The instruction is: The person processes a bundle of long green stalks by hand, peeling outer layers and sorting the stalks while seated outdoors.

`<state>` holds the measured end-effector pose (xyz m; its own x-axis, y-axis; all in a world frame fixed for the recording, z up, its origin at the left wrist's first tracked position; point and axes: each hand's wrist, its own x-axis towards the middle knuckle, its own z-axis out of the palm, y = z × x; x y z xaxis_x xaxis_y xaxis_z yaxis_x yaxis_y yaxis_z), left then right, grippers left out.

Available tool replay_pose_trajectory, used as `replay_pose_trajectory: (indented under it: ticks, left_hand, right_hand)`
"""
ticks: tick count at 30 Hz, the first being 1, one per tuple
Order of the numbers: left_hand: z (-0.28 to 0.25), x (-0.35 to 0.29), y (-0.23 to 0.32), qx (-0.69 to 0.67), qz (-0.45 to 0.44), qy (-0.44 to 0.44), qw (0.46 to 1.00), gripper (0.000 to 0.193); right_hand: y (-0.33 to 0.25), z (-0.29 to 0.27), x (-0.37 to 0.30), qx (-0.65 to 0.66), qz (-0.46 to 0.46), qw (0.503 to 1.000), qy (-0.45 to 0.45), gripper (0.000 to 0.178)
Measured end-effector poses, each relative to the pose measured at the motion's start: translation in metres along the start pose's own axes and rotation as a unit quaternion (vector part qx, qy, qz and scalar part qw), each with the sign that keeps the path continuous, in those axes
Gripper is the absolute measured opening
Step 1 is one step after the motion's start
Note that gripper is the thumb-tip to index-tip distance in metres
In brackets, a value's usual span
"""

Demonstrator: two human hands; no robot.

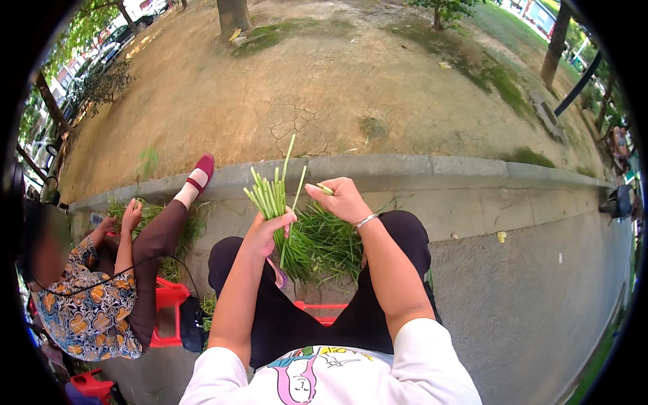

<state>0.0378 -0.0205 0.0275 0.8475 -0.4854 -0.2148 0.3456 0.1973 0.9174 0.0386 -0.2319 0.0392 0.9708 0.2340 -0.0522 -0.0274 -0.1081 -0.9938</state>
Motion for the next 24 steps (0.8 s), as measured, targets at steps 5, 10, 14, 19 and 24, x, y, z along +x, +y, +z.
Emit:
replay_pose_trajectory:
  ticks: [5,10,14,19,24]
  left_hand:
    - [0.006,0.002,-0.003,-0.005,0.009,0.003,1.0,0.016]
    - [0.018,-0.001,-0.007,-0.024,0.006,0.003,1.0,0.014]
    - [0.03,-0.002,-0.012,-0.024,-0.007,0.005,1.0,0.017]
    - [0.036,-0.003,-0.018,-0.015,-0.009,0.006,1.0,0.015]
    - [0.038,-0.008,-0.022,-0.02,0.002,0.038,0.999,0.016]
  right_hand:
    - [-0.001,0.012,-0.002,0.004,-0.08,0.992,0.1,0.021]
    - [-0.01,0.021,-0.005,0.183,-0.026,0.981,0.058,0.016]
    - [-0.004,0.027,-0.001,0.229,-0.068,0.968,0.08,0.018]
    - [-0.004,0.03,-0.005,0.267,-0.032,0.96,0.081,0.02]
    - [-0.001,0.028,-0.005,0.286,-0.021,0.957,0.033,0.021]
